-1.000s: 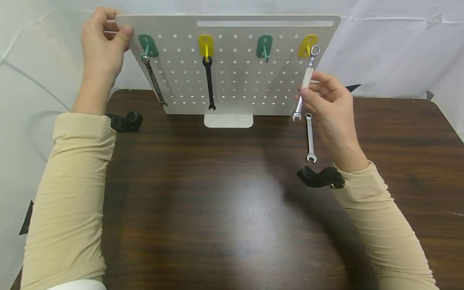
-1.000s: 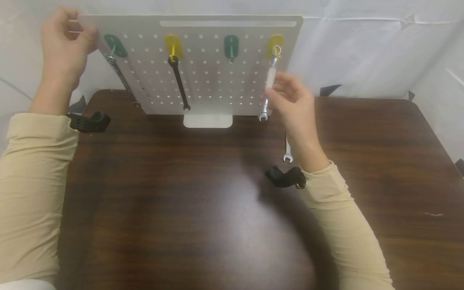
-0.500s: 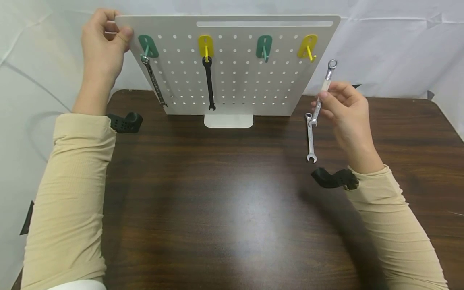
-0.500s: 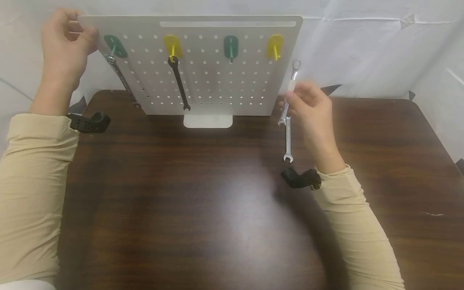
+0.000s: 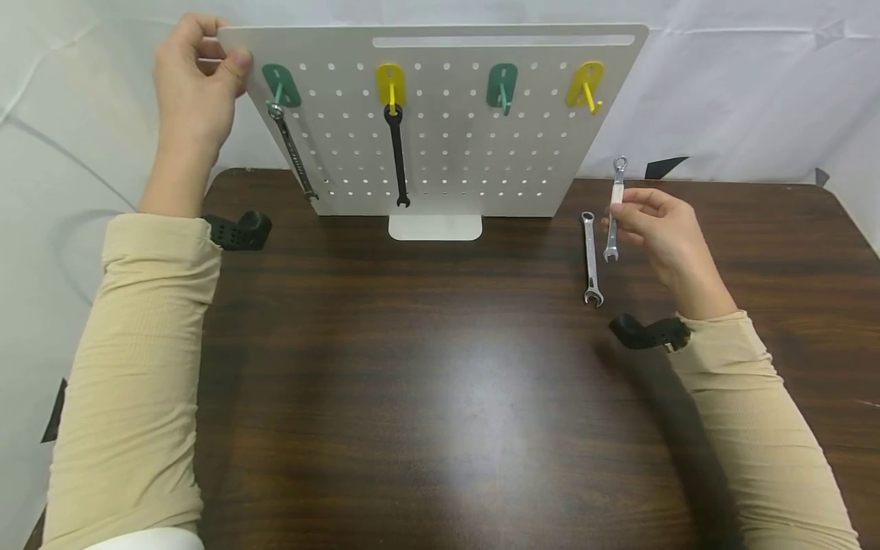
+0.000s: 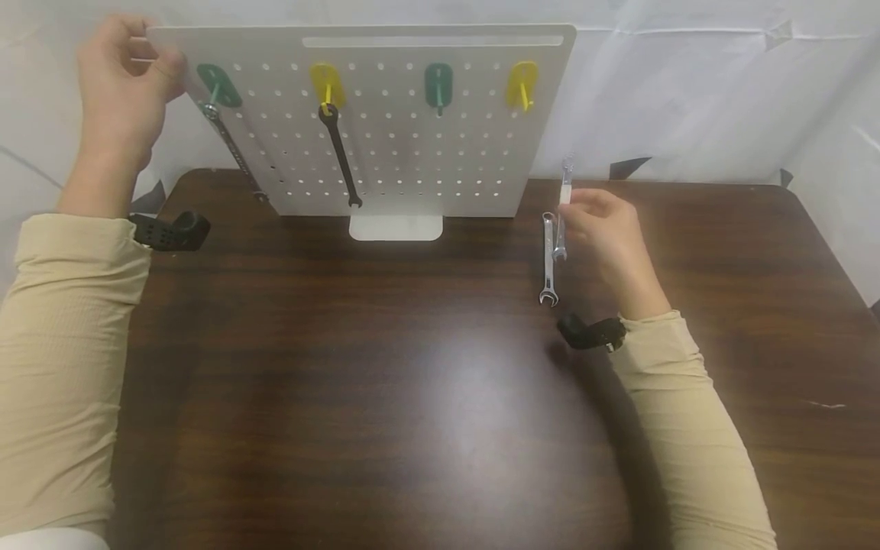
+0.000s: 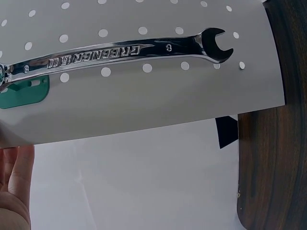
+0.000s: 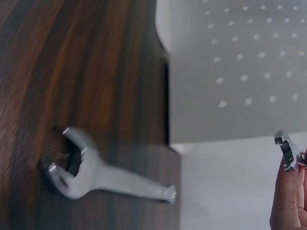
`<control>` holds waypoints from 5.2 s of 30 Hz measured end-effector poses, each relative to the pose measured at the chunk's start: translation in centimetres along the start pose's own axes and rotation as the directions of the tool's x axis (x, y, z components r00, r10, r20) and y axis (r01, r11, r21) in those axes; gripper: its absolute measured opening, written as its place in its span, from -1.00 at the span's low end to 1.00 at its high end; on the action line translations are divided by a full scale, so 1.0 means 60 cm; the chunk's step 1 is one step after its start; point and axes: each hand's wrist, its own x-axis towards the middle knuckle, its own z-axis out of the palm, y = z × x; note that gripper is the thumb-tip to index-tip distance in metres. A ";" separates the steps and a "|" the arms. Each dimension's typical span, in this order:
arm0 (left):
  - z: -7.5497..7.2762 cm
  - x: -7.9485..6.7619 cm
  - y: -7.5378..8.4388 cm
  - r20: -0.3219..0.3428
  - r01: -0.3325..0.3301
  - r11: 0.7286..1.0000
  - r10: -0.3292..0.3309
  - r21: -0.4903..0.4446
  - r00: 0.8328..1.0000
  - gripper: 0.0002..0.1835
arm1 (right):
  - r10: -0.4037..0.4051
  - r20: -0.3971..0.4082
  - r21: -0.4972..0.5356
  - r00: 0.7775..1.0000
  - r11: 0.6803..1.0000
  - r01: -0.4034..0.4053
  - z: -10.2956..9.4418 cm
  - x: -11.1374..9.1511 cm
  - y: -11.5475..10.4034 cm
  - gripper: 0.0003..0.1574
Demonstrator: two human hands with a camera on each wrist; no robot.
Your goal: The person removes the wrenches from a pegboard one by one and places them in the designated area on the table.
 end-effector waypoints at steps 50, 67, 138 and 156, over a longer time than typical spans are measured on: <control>0.001 -0.001 -0.005 -0.013 -0.032 0.999 0.033 0.032 0.999 -0.68 | 0.400 0.073 -0.518 0.914 0.798 -0.308 -0.066 0.041 0.062 -0.27; -0.002 -0.003 -0.003 -0.015 -0.032 0.999 0.032 0.026 0.999 -0.68 | 0.338 0.020 -0.660 0.941 0.712 -0.242 -0.059 0.039 0.059 -0.30; -0.005 0.002 0.008 0.003 -0.029 1.000 0.029 -0.010 1.000 -0.68 | 0.142 0.162 -0.645 0.977 0.764 -0.005 0.091 0.020 -0.023 -0.52; -0.009 0.006 0.006 0.030 0.004 0.999 -0.002 -0.052 1.000 -0.84 | -0.083 0.293 -0.412 0.952 0.888 0.204 0.247 0.004 -0.037 -0.55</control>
